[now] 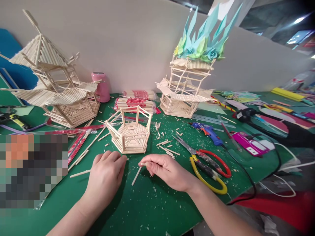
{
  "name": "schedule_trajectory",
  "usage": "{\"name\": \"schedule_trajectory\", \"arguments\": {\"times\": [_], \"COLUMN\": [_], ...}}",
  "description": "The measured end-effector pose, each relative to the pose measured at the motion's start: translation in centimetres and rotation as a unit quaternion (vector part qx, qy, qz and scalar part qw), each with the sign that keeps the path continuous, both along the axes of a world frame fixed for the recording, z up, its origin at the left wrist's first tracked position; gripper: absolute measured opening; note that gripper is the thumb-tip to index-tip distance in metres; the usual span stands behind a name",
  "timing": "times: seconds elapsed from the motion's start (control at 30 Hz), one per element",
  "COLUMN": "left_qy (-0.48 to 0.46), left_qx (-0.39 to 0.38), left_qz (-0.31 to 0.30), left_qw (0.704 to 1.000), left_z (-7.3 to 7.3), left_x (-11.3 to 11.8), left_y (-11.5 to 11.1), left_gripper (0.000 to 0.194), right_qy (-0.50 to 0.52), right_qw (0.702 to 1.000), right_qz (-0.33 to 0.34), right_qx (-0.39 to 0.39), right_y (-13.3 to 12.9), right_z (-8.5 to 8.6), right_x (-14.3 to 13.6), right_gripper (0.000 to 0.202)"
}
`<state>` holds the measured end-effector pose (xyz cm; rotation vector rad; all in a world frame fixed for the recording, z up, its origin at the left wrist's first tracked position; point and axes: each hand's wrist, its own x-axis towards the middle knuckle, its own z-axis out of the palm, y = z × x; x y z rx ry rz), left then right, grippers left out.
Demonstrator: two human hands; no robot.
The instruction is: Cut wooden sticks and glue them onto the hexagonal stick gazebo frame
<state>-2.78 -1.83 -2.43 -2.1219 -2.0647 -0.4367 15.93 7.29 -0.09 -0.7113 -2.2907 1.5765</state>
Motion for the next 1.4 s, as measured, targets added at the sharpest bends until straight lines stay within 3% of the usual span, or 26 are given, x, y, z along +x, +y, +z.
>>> {"name": "schedule_trajectory", "arguments": {"times": [0.13, 0.23, 0.33, 0.43, 0.53, 0.7, 0.83, 0.93, 1.0, 1.07, 1.23, 1.4], "left_qy": [-0.041, -0.194, -0.402, -0.571, -0.673, -0.732, -0.765, -0.767, -0.752, -0.73, -0.668, -0.65], "left_qx": [0.042, 0.082, 0.012, -0.102, -0.154, -0.142, -0.136, -0.136, -0.135, -0.136, -0.125, -0.121], "left_qz": [0.019, -0.007, -0.026, -0.044, -0.031, 0.024, 0.032, 0.053, 0.077, 0.088, 0.05, 0.03], "left_qw": [0.998, 0.978, 0.915, 0.813, 0.722, 0.666, 0.629, 0.625, 0.641, 0.664, 0.732, 0.749], "left_z": [0.3, 0.7, 1.2, 1.6, 1.8, 1.7, 1.5, 1.2, 1.0, 0.8, 0.9, 1.2], "left_x": [0.2, 0.9, 1.7, 2.3, 2.7, 3.1, 3.2, 3.1, 2.9, 2.8, 2.8, 3.0], "left_y": [-0.1, -0.2, -0.4, -0.5, -0.6, -0.5, -0.5, -0.7, -0.8, -0.9, -0.8, -0.7], "left_gripper": [0.023, 0.024, 0.027, 0.027, 0.03, 0.035, 0.03, 0.031, 0.034, 0.037, 0.036, 0.035], "right_qy": [0.02, 0.028, 0.071, 0.131, 0.157, 0.156, 0.099, -0.022, -0.105, -0.184, -0.318, -0.375], "right_qw": [0.999, 0.996, 0.996, 0.99, 0.985, 0.971, 0.936, 0.873, 0.839, 0.823, 0.831, 0.853], "right_qz": [-0.005, -0.01, -0.032, -0.055, -0.072, -0.145, -0.276, -0.372, -0.397, -0.393, -0.357, -0.296], "right_qx": [-0.03, -0.079, -0.033, 0.015, 0.024, 0.109, 0.197, 0.314, 0.357, 0.367, 0.286, 0.211], "right_y": [0.1, -0.2, -0.4, -0.7, -1.1, -1.6, -0.7, 0.1, 0.3, 0.4, 1.7, 3.8], "right_z": [-0.1, 0.4, 0.7, 0.4, -0.1, -0.1, 0.4, 0.0, -0.7, -1.3, -1.1, 0.1], "right_x": [-0.3, -0.7, -1.3, -2.0, -2.5, -2.3, 1.5, 6.7, 10.2, 13.0, 15.6, 15.7], "right_gripper": [0.027, 0.025, 0.021, 0.017, 0.018, 0.016, 0.02, 0.019, 0.025, 0.031, 0.036, 0.016]}}
